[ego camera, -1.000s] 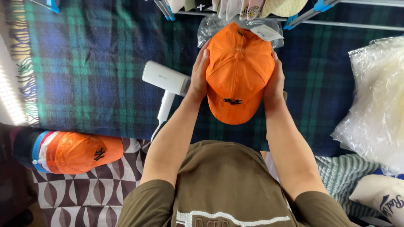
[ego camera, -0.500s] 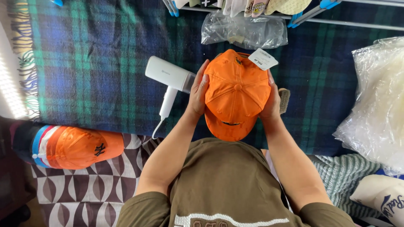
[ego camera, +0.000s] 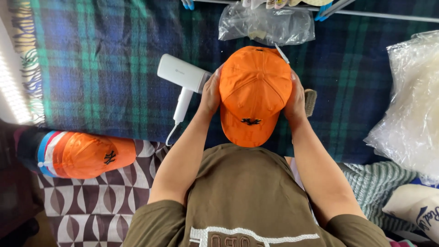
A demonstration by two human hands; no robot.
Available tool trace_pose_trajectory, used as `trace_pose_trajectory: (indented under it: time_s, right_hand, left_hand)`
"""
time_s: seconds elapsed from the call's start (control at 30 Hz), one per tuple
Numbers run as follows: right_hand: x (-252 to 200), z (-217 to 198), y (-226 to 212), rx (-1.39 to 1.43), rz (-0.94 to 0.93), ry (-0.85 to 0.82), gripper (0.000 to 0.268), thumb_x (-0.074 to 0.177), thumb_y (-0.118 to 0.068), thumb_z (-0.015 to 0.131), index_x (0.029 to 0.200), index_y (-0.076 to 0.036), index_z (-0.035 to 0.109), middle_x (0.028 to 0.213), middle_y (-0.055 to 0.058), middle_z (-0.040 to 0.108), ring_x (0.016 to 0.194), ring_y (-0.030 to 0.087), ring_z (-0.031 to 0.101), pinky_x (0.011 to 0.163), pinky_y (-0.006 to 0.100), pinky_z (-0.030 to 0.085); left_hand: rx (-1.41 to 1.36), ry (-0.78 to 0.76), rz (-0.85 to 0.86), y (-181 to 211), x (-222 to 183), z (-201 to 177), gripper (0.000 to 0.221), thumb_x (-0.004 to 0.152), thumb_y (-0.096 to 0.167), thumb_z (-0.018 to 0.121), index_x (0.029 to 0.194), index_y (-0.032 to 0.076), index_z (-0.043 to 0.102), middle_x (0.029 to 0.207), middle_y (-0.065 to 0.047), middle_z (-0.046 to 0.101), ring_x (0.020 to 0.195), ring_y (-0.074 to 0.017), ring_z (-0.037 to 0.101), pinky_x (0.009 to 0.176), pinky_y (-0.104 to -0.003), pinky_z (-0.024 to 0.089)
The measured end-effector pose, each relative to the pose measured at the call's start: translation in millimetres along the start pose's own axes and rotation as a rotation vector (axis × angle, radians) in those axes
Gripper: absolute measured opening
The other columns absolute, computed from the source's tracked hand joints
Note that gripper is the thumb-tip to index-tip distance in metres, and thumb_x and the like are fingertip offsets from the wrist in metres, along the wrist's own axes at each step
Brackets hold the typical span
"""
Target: Using a handheld steamer and a brush to clean and shape a baseball cap
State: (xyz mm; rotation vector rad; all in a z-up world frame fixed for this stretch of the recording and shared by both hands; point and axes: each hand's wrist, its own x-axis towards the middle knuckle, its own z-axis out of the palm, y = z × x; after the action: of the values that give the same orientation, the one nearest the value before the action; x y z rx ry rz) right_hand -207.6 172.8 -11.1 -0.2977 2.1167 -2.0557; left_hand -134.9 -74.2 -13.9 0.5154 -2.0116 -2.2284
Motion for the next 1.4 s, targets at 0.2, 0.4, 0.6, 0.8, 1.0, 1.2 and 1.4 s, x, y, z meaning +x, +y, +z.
trace_pose_trajectory:
  time_s: [0.2,0.4,0.6,0.8,1.0,1.2,1.4]
  right_hand:
    - [-49,-7,16,0.133,0.26,0.251,0.048,0.112,-0.043,0.037,0.143,-0.01,0.055,0.103,0.001,0.047,0.095,0.012,0.052,0.084,0.026,0.047]
    - [-120,-2,30,0.588,0.522,0.133,0.027,0.098,0.002,0.062,0.123,-0.007,0.059,0.095,0.008,0.069,0.081,0.019,0.069,0.07,0.029,0.056]
    - [-112,4,66,0.673,0.571,0.154,0.014,0.097,-0.001,0.068,0.104,-0.009,0.06,0.086,0.004,0.067,0.081,0.017,0.067,0.072,0.032,0.056]
    - [-93,15,7,0.43,0.538,0.135,0.02,0.096,-0.002,0.073,0.106,-0.006,0.056,0.083,0.002,0.053,0.077,0.016,0.06,0.065,0.031,0.055]
    - [-45,-17,-33,-0.107,0.024,0.109,0.044,0.114,-0.029,0.05,0.153,-0.009,0.047,0.149,0.013,0.052,0.134,0.019,0.047,0.107,0.038,0.047]
    - [12,-5,-61,-0.349,-0.062,-0.171,0.047,0.117,-0.034,0.037,0.157,-0.011,0.043,0.171,0.009,0.022,0.161,0.025,0.015,0.133,0.048,0.017]
    - [33,5,-51,-0.356,0.038,-0.229,0.048,0.113,-0.039,0.037,0.15,-0.012,0.051,0.159,0.009,0.045,0.155,0.032,0.024,0.128,0.047,0.022]
  left_hand:
    - [0.003,0.347,-0.206,-5,-75,1,0.047,0.111,0.039,0.051,0.148,0.01,0.054,0.131,-0.017,0.065,0.124,-0.0262,0.061,0.109,-0.043,0.049]
    - [-0.339,0.25,-0.347,-12,-106,8,0.031,0.101,0.012,0.068,0.131,0.003,0.067,0.101,-0.007,0.07,0.095,-0.015,0.064,0.088,-0.031,0.058]
    - [-0.305,0.255,-0.339,-89,-90,1,0.02,0.103,0.013,0.067,0.12,0.004,0.071,0.096,-0.007,0.068,0.093,-0.0169,0.064,0.085,-0.032,0.058]
    - [0.032,0.24,-0.404,-37,-91,-4,0.028,0.103,0.026,0.067,0.127,0.012,0.069,0.096,-0.006,0.071,0.091,-0.0164,0.069,0.081,-0.032,0.062]
    - [0.298,0.116,0.519,38,-29,-4,0.04,0.113,0.025,0.05,0.146,0.004,0.056,0.148,-0.015,0.056,0.146,-0.0338,0.042,0.123,-0.048,0.032]
    - [0.39,-0.503,-0.044,122,50,20,0.049,0.104,0.047,0.043,0.145,0.024,0.056,0.161,-0.004,0.044,0.155,-0.0244,0.027,0.124,-0.045,0.022]
    - [0.563,-0.582,-0.073,119,71,27,0.043,0.104,0.036,0.046,0.144,0.024,0.058,0.153,-0.003,0.054,0.146,-0.0243,0.044,0.119,-0.039,0.03]
